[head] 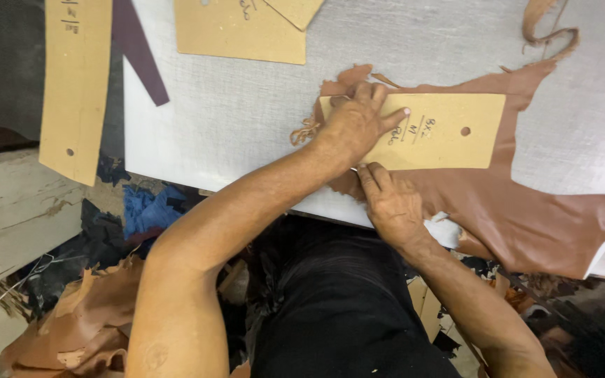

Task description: The person uses a utility knife to cut brown leather pieces following cardboard templates on a work table. They repeatedly place templates, trace and cut shapes, then remove the templates and set aside the cut leather pieces.

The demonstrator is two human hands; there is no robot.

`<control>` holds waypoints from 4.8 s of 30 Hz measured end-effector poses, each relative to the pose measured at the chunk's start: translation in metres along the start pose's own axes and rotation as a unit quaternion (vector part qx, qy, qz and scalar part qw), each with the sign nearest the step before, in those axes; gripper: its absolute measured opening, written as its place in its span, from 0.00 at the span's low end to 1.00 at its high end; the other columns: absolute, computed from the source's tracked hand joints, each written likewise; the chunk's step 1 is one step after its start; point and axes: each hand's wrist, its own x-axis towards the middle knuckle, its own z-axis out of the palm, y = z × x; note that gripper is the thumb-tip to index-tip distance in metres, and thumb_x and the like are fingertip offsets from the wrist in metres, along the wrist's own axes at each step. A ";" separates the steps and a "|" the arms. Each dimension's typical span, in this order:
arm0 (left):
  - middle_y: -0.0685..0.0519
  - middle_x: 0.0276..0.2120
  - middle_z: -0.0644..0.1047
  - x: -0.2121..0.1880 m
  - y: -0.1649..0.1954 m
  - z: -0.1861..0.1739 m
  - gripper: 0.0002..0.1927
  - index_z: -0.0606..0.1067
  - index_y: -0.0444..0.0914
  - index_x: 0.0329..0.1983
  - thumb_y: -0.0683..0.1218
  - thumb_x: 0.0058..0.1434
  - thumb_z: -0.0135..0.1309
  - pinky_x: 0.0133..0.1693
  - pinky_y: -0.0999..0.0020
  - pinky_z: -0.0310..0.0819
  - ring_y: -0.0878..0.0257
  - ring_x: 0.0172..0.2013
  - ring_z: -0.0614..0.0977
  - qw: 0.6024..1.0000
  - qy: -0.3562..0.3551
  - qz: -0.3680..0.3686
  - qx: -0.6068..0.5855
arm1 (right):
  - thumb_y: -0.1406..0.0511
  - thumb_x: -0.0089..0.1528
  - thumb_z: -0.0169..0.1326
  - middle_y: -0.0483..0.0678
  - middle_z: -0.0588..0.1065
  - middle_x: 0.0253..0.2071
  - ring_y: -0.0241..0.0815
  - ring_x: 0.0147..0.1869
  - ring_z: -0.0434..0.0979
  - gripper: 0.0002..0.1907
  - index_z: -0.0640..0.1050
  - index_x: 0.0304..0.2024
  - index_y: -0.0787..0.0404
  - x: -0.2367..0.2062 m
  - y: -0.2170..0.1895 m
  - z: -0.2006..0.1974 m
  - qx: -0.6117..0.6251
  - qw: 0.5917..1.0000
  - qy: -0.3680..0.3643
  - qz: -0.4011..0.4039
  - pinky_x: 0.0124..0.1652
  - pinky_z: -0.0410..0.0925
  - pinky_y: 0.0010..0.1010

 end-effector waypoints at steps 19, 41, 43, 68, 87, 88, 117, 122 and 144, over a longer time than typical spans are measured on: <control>0.30 0.69 0.54 -0.007 0.038 -0.052 0.47 0.58 0.54 0.74 0.55 0.52 0.67 0.62 0.40 0.60 0.36 0.69 0.57 0.973 -0.070 -0.120 -0.183 | 0.64 0.50 0.62 0.51 0.69 0.63 0.43 0.48 0.78 0.38 0.70 0.64 0.57 -0.100 0.229 -0.110 -0.210 0.946 -0.246 0.017 0.44 0.76 0.36; 0.49 0.51 0.83 0.036 -0.113 -0.123 0.17 0.80 0.43 0.55 0.40 0.66 0.50 0.52 0.56 0.79 0.53 0.52 0.83 0.933 0.344 -0.102 0.010 | 0.70 0.59 0.58 0.51 0.80 0.44 0.53 0.42 0.82 0.10 0.80 0.44 0.60 0.023 0.265 -0.092 0.237 0.963 0.096 0.085 0.40 0.75 0.40; 0.47 0.52 0.82 0.047 -0.121 -0.120 0.17 0.79 0.40 0.59 0.41 0.67 0.51 0.50 0.57 0.78 0.52 0.50 0.82 0.930 0.328 -0.160 0.031 | 0.68 0.56 0.60 0.53 0.80 0.44 0.56 0.39 0.81 0.12 0.80 0.43 0.62 0.041 0.245 -0.089 0.178 0.983 0.034 0.023 0.36 0.74 0.43; 0.51 0.41 0.77 0.141 -0.204 -0.092 0.15 0.68 0.34 0.56 0.47 0.73 0.56 0.45 0.62 0.77 0.61 0.42 0.78 0.645 0.504 -0.318 -0.480 | 0.54 0.62 0.69 0.59 0.77 0.42 0.55 0.37 0.79 0.22 0.81 0.43 0.68 0.191 0.346 -0.123 0.018 0.969 0.171 0.179 0.37 0.73 0.46; 0.45 0.34 0.79 0.074 -0.004 -0.040 0.06 0.78 0.35 0.38 0.43 0.66 0.60 0.43 0.51 0.76 0.49 0.38 0.80 0.821 0.324 -0.312 -0.352 | 0.67 0.62 0.61 0.53 0.80 0.39 0.47 0.38 0.82 0.12 0.80 0.47 0.63 0.147 0.339 -0.143 0.099 0.981 0.165 0.020 0.39 0.73 0.42; 0.44 0.38 0.78 0.075 -0.005 -0.040 0.07 0.78 0.35 0.44 0.41 0.64 0.59 0.46 0.51 0.74 0.49 0.42 0.80 0.841 0.331 -0.299 -0.306 | 0.65 0.55 0.65 0.52 0.80 0.40 0.48 0.37 0.82 0.18 0.82 0.48 0.62 0.134 0.327 -0.147 0.043 0.984 0.167 -0.048 0.39 0.73 0.44; 0.41 0.37 0.81 -0.075 -0.063 0.055 0.17 0.81 0.37 0.38 0.55 0.60 0.63 0.44 0.54 0.78 0.47 0.41 0.83 0.910 -0.051 -0.384 -0.147 | 0.63 0.64 0.55 0.52 0.74 0.59 0.41 0.35 0.81 0.19 0.76 0.59 0.56 -0.128 0.324 -0.160 0.031 0.973 -0.140 0.181 0.28 0.75 0.33; 0.48 0.50 0.84 -0.304 -0.038 0.117 0.21 0.86 0.44 0.51 0.56 0.72 0.45 0.45 0.56 0.84 0.53 0.49 0.86 0.782 -0.324 -0.529 -0.059 | 0.62 0.58 0.62 0.55 0.74 0.54 0.53 0.43 0.80 0.25 0.78 0.58 0.58 -0.176 0.280 -0.117 0.005 0.962 -0.124 0.244 0.40 0.74 0.42; 0.49 0.30 0.80 -0.115 -0.063 0.112 0.01 0.76 0.40 0.41 0.42 0.69 0.54 0.20 0.72 0.77 0.64 0.26 0.83 0.936 0.280 -0.203 -0.071 | 0.66 0.69 0.59 0.52 0.72 0.48 0.50 0.51 0.77 0.05 0.76 0.42 0.62 -0.209 0.237 -0.024 -0.031 0.916 0.233 0.327 0.51 0.72 0.38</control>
